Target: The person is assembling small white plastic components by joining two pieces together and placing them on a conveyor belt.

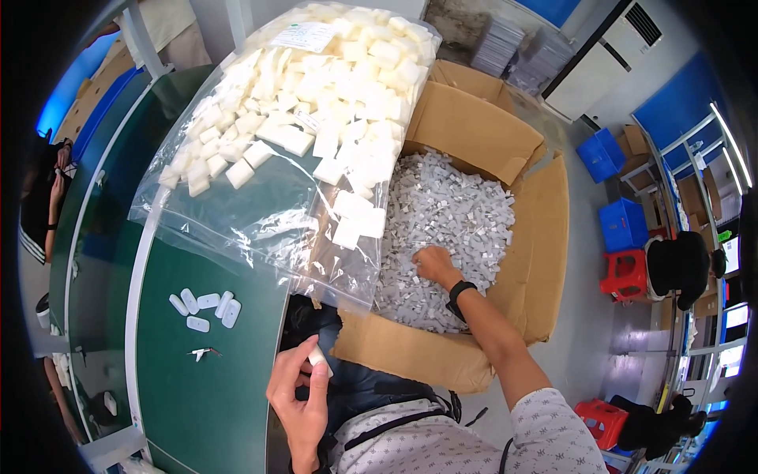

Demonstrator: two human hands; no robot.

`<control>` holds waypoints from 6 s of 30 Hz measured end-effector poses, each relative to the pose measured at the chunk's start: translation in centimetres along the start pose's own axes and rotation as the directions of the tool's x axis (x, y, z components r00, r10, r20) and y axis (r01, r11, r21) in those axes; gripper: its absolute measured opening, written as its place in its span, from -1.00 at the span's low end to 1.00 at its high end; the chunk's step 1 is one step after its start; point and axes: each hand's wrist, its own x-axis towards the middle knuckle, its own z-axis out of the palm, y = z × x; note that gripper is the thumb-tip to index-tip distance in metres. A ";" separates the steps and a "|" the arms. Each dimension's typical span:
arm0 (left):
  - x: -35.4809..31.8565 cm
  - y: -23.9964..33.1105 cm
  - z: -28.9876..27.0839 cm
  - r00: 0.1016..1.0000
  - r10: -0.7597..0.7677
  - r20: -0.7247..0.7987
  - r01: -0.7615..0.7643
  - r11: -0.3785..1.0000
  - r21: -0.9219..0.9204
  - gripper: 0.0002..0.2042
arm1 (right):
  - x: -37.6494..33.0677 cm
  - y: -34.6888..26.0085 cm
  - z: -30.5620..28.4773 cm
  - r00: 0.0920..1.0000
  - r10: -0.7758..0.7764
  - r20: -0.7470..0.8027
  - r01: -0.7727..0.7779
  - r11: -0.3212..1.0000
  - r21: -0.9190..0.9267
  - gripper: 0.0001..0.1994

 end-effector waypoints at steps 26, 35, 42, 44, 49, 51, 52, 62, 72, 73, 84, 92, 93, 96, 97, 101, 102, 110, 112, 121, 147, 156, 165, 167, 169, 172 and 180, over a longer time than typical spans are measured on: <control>0.3 0.3 0.8 1.000 -0.002 0.018 0.003 0.999 -0.053 -0.74 | -0.4 -1.3 -3.9 0.961 0.272 -0.040 -0.268 0.959 0.091 -0.75; 2.1 1.6 0.6 0.894 -0.317 0.317 0.444 0.528 -0.724 -0.80 | -9.9 -10.3 -22.7 0.870 0.217 -0.443 0.058 0.847 0.529 -0.84; 3.8 7.2 1.8 0.953 0.294 -0.077 -0.286 0.953 0.100 -0.80 | -13.7 -20.2 -26.6 0.787 -0.112 -0.606 0.407 0.833 0.375 -0.84; 3.8 7.0 1.6 0.949 0.308 -0.071 -0.291 0.939 0.184 -0.72 | -13.6 -21.0 -26.4 0.779 -0.137 -0.612 0.432 0.825 0.365 -0.83; 3.7 6.4 1.3 0.918 0.396 -0.014 -0.375 0.881 0.286 -0.78 | -13.9 -22.6 -26.2 0.760 -0.175 -0.626 0.477 0.805 0.354 -0.80; 3.4 6.2 1.3 0.907 0.422 0.000 -0.401 0.862 0.309 -0.82 | -14.1 -22.8 -26.3 0.741 -0.197 -0.642 0.527 0.763 0.374 -0.80; 3.2 6.2 1.3 0.930 0.366 -0.042 -0.347 0.907 0.239 -0.85 | -14.1 -22.8 -26.2 0.741 -0.194 -0.643 0.527 0.762 0.377 -0.80; 1.5 2.2 0.6 0.966 0.235 -0.109 -0.257 0.921 -0.293 -0.88 | -15.6 -23.5 -26.9 0.792 -0.306 -0.528 0.609 0.435 0.663 -0.69; 0.4 0.8 0.5 0.952 0.198 -0.233 -0.263 0.919 -0.293 -0.91 | -15.6 -24.5 -26.0 0.749 -0.348 -0.564 0.660 0.471 0.585 -0.75; 0.4 0.9 0.5 0.954 0.196 -0.229 -0.259 0.921 -0.291 -0.91 | -15.6 -24.5 -26.1 0.754 -0.348 -0.557 0.654 0.480 0.584 -0.76; 0.7 1.4 0.8 0.951 0.228 -0.210 -0.288 0.902 -0.322 -0.82 | -15.5 -24.2 -25.8 0.759 -0.357 -0.545 0.649 0.471 0.597 -0.79; 0.6 5.1 0.3 0.929 0.289 -0.233 -0.326 0.935 -0.141 -0.90 | -14.9 -23.5 -24.7 0.849 -0.310 -0.427 0.497 0.199 0.844 -0.73; 0.7 5.9 0.2 0.927 0.309 -0.212 -0.317 0.948 -0.006 -0.90 | -14.5 -23.4 -23.7 0.855 -0.304 -0.420 0.469 0.105 0.877 -0.74; 0.3 7.0 0.2 0.908 0.353 -0.224 -0.334 0.935 0.118 -0.90 | -14.1 -23.3 -23.0 0.876 -0.319 -0.362 0.374 -0.024 0.927 -0.75; 0.5 7.0 0.0 0.886 0.405 -0.228 -0.378 0.913 0.152 -0.83 | -13.8 -23.2 -22.7 0.862 -0.348 -0.369 0.376 -0.051 0.925 -0.73; 0.6 6.8 -0.3 0.842 0.487 -0.233 -0.447 0.871 0.205 -0.77 | -13.7 -23.2 -23.1 0.868 -0.365 -0.336 0.348 -0.034 0.937 -0.74; 0.8 6.8 -0.6 0.838 0.511 -0.191 -0.473 0.855 0.211 -0.74 | -13.5 -23.1 -23.1 0.856 -0.381 -0.351 0.364 -0.040 0.931 -0.74; 0.9 6.6 -0.9 0.829 0.553 -0.091 -0.522 0.821 0.232 -0.57 | -13.3 -22.8 -23.4 0.840 -0.407 -0.359 0.384 -0.022 0.923 -0.72; 0.8 6.4 -0.9 0.840 0.533 -0.102 -0.504 0.836 0.215 -0.56 | -13.5 -23.0 -24.0 0.862 -0.394 -0.319 0.371 0.063 0.926 -0.66; 0.8 6.1 -0.3 0.846 0.514 -0.144 -0.471 0.845 0.253 -0.78 | -13.8 -23.4 -24.9 0.827 -0.406 -0.390 0.496 0.199 0.845 -0.73; 1.8 5.3 -1.1 0.874 0.475 -0.104 -0.464 0.878 0.116 -0.76 | -13.6 -23.2 -24.4 0.830 -0.364 -0.424 0.510 0.182 0.841 -0.77; 2.6 3.3 -3.8 0.976 -0.205 -0.069 0.013 0.373 -0.928 -0.74 | -15.0 -20.8 -26.2 0.898 0.032 -0.439 0.435 0.098 0.895 -0.78; 3.2 3.3 -4.0 0.980 -0.197 -0.016 0.092 0.526 -0.846 -0.79 | -14.5 -21.1 -25.3 0.933 0.005 -0.360 0.360 0.045 0.932 -0.81; 2.7 4.7 -3.4 0.973 -0.171 -0.155 0.040 0.788 -0.615 -0.70 | -14.4 -21.3 -25.3 0.942 0.004 -0.335 0.335 0.013 0.942 -0.81; 2.3 4.0 -2.8 0.979 -0.011 -0.205 -0.103 0.839 -0.535 -0.63 | -14.3 -21.9 -25.3 0.960 -0.072 -0.269 0.268 -0.025 0.963 -0.83; 2.5 3.5 -2.4 0.953 0.225 -0.202 -0.291 0.863 -0.412 -0.45 | -14.4 -22.8 -25.2 0.981 -0.133 -0.143 0.127 -0.125 0.984 -0.83; 2.4 3.2 -1.9 0.975 0.157 -0.154 -0.220 0.664 -0.714 -0.51 | -14.2 -24.4 -25.3 0.929 -0.333 -0.160 0.122 -0.133 0.984 -0.82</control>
